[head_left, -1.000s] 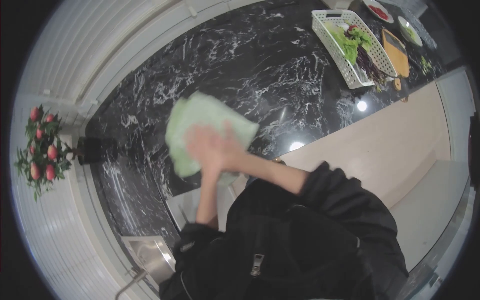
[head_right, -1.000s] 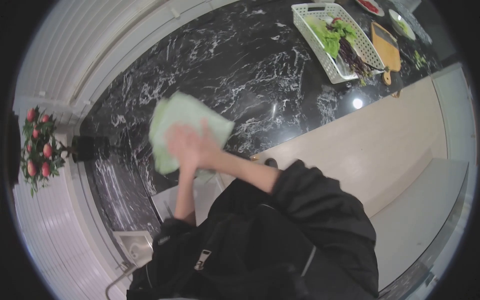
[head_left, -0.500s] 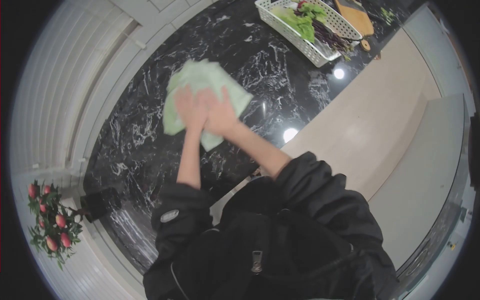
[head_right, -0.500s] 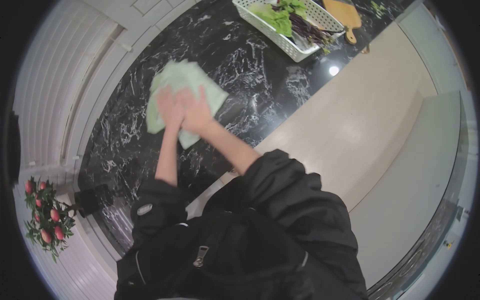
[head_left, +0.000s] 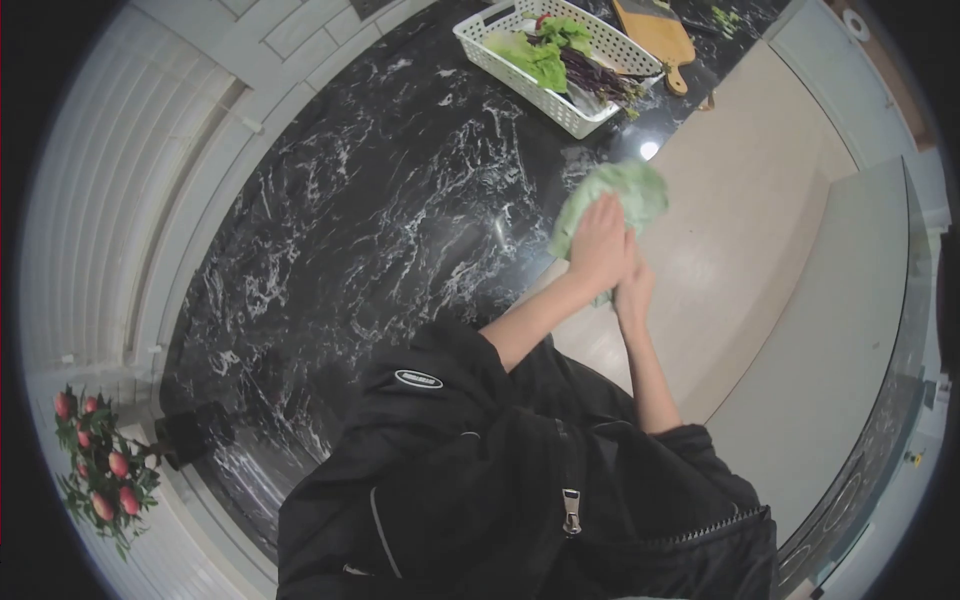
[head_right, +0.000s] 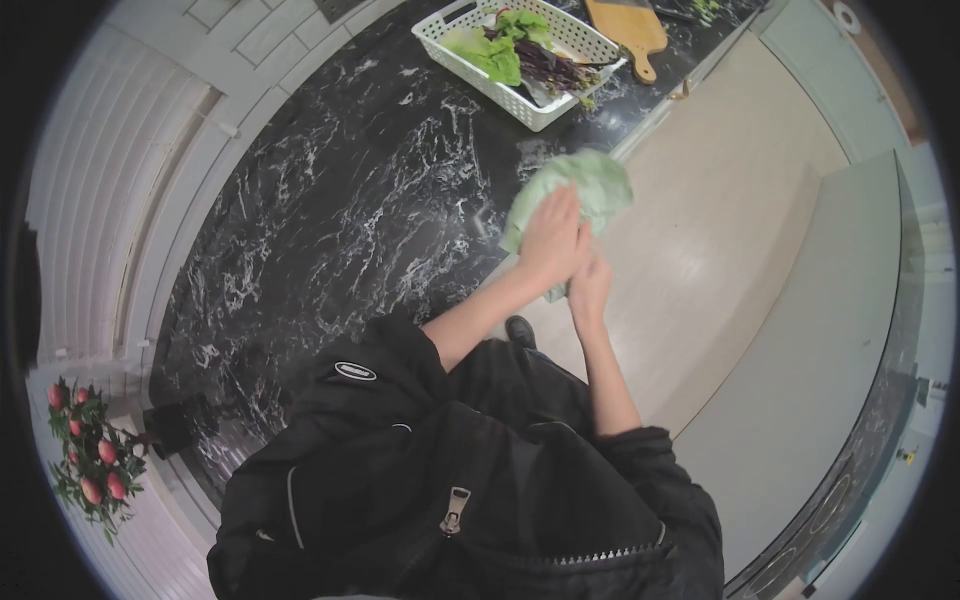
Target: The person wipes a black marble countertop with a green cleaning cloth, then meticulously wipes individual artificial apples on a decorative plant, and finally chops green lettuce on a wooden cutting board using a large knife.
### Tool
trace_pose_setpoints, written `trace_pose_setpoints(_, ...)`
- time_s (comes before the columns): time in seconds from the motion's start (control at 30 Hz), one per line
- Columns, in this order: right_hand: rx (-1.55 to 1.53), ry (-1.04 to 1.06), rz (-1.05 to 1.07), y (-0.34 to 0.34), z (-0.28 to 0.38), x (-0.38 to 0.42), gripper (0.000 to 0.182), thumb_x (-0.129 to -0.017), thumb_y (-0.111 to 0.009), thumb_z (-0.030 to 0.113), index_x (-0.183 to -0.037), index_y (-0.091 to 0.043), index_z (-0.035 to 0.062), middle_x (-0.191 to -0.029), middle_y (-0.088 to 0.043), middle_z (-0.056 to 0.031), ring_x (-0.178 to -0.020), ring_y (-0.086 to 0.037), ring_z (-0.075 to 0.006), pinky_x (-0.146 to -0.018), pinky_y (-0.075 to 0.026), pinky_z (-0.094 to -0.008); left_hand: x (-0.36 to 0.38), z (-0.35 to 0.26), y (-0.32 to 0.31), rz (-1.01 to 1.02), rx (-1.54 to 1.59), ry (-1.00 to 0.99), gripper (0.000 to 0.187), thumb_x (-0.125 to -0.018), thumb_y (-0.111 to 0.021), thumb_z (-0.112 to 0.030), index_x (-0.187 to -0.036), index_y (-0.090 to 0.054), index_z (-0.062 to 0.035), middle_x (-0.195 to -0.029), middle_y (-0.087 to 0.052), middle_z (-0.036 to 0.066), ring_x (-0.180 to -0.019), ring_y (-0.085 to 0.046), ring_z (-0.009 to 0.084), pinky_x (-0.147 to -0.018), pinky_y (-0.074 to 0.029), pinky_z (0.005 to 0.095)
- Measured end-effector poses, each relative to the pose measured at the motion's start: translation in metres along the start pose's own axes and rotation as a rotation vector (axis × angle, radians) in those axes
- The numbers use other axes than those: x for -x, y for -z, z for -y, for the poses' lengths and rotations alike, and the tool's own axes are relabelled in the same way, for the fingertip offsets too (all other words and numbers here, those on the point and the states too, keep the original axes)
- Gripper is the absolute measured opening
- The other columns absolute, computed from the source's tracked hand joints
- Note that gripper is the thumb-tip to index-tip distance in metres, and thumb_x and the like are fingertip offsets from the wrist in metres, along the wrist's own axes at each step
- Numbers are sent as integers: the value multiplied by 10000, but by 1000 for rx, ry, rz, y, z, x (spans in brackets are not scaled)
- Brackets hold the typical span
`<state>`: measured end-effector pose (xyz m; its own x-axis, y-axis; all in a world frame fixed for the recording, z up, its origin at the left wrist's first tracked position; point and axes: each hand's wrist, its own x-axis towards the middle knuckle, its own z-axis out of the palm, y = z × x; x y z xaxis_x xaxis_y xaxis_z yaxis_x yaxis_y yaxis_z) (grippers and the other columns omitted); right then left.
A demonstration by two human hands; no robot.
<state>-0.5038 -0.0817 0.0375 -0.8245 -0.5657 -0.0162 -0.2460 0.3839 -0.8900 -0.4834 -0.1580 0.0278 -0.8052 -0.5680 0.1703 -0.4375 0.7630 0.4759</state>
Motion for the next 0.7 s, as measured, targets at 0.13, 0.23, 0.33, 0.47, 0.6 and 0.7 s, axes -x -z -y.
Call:
trace_pose_setpoints(0.13, -265, 20, -188, 12, 55, -9, 194, -933, -337, 240, -823, -405, 95, -819, -418, -5, -802, -364, -124, -705, -304, -306, 10, -15, 58, -138, 222, -18, 339, -896, -405, -174, -1130, -438, 69, -1145, -469, 182, -1151, -405, 313, -992, -320, 408)
trace_pose_setpoints(0.23, -333, 221, 41, -2, 104, -15, 335, -951, -329, 242, -1181, -457, 37, -1213, -457, -99, -1148, -396, -195, -969, -294, -313, 22, 3, 124, -425, 201, -9, 333, -891, -353, -215, -1091, -419, 42, -1094, -422, 181, -1050, -361, 334, -899, -282, 455)
trace_pose_setpoints(0.33, -314, 551, 315, -41, 126, -14, 438, -955, -328, 303, -1291, -434, 42, -1339, -409, -135, -1262, -347, -245, -1053, -249, -352, 53, 38, 172, -725, 49, 111, 364, -897, -306, -304, -1029, -437, 8, -988, -431, 162, -902, -384, 335, -789, -284, 431)
trace_pose_setpoints(0.47, 212, 806, 828, -98, 132, 4, 553, -932, -324, 444, -1361, -327, 94, -1421, -154, -216, -1321, -113, -375, -1050, -135, -516, 123, 79, 191, -921, -142, 418, 398, -936, -347, -254, -1230, -404, 8, -1222, -443, 152, -1211, -316, 385, -995, -191, 519)
trace_pose_setpoints(0.6, 430, 936, 885, -118, 130, 12, 561, -923, -334, 486, -1349, -343, 122, -1443, -118, -224, -1336, -61, -411, -1052, -59, -576, 159, 88, 185, -860, -98, 642, 365, -962, -325, -219, -1261, -418, -32, -1304, -363, 150, -1295, -225, 395, -1055, -114, 558)
trace_pose_setpoints(0.7, 399, 1030, 744, -132, 119, 6, 443, -957, -318, 359, -1320, -382, 114, -1428, -199, -204, -1337, -123, -381, -1051, -86, -576, 147, 99, 162, -631, -57, 750, 353, -945, -336, -124, -1285, -388, -46, -1370, -269, 179, -1312, -205, 355, -1050, -223, 468)
